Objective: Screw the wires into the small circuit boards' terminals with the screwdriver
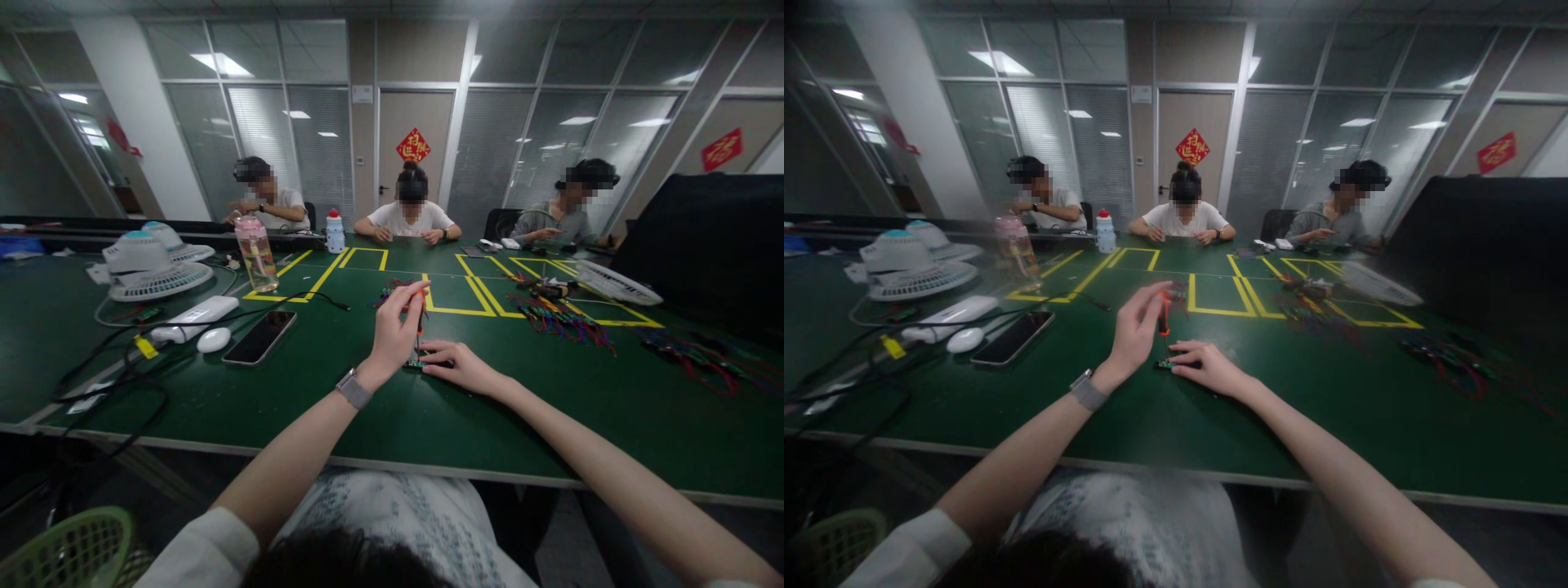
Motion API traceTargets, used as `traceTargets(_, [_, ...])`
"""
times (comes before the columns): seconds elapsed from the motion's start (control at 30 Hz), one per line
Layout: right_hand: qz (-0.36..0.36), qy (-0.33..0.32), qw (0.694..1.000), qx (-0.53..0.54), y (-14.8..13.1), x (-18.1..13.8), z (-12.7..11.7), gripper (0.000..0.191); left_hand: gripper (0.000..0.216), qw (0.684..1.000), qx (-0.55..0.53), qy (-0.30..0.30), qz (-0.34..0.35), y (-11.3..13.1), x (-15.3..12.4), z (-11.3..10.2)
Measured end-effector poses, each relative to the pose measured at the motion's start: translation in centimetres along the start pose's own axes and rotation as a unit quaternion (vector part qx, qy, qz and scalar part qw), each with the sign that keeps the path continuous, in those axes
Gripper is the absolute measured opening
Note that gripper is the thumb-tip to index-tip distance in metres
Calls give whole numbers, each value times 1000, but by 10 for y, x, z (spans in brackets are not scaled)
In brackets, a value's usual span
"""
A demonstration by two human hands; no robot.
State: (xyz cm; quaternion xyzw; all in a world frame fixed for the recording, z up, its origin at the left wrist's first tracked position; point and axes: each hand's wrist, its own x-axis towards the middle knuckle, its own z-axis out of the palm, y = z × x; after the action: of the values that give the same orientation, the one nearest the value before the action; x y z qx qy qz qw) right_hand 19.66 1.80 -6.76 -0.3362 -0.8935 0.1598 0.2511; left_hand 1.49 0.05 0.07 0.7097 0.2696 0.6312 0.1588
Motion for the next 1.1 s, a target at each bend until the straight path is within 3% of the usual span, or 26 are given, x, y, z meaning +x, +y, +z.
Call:
traceTargets(0.5, [3,3,1000,9,-1,-1,0,32,23,1000,23,2,4,-2,1,1])
traceTargets(1.1, [0,3,1000,10,-1,0,-1,32,36,1000,7,-23,-19,-12,-2,3])
